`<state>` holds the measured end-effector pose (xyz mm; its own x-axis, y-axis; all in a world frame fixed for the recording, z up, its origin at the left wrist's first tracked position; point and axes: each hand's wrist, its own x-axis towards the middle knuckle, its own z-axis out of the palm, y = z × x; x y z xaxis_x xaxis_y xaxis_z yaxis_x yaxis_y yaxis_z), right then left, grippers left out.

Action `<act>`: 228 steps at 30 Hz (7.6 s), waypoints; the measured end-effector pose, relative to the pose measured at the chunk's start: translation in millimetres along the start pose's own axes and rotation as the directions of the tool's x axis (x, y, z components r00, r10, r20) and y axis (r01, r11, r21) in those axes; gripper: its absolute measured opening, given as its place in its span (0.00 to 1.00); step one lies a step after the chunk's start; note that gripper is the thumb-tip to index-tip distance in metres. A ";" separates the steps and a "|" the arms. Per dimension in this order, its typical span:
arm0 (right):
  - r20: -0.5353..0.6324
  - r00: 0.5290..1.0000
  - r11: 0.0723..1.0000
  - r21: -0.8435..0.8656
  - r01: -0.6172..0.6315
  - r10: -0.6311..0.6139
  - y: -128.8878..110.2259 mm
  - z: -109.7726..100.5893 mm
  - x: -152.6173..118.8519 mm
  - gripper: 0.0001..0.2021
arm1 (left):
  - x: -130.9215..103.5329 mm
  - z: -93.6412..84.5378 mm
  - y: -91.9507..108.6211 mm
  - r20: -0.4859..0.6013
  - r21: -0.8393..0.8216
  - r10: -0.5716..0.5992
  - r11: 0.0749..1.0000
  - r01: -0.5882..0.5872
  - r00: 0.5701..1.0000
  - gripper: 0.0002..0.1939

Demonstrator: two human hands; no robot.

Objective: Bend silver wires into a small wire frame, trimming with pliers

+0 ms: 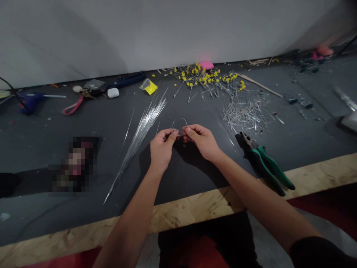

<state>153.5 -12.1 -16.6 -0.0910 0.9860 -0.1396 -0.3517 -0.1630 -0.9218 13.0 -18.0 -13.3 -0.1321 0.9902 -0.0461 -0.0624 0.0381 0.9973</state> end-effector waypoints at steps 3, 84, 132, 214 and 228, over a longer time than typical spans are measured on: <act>0.022 0.999 0.998 0.037 -0.040 0.039 -1.4 -1.0 0.9 0.12 | -0.3 0.1 1.5 -0.002 -0.031 -0.025 0.999 0.025 1.000 0.11; -0.041 0.997 0.984 -0.165 0.062 -0.070 -1.7 0.2 -1.0 0.10 | 5.3 -8.4 12.0 0.222 0.022 -0.206 0.978 0.206 0.953 0.06; 0.079 0.988 0.967 -0.209 0.148 -0.134 -3.9 -2.3 -5.0 0.10 | 0.9 -6.7 4.9 0.085 0.008 -0.094 0.996 0.093 0.992 0.13; 0.048 0.968 0.856 -0.457 0.241 -0.247 -4.4 4.9 -13.3 0.08 | 1.7 -12.3 21.9 0.205 0.013 -0.233 0.972 0.235 0.951 0.08; 0.043 0.982 0.932 -0.309 0.189 -0.185 -3.4 0.9 -8.3 0.08 | 1.3 -12.5 21.1 0.292 0.034 -0.191 0.981 0.190 0.937 0.11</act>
<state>154.5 -19.8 -11.9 -0.0646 0.9967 0.0488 -0.0567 0.0452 -0.9974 -0.8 -17.7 7.0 0.1774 0.9599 -0.2173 -0.0530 0.2298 0.9718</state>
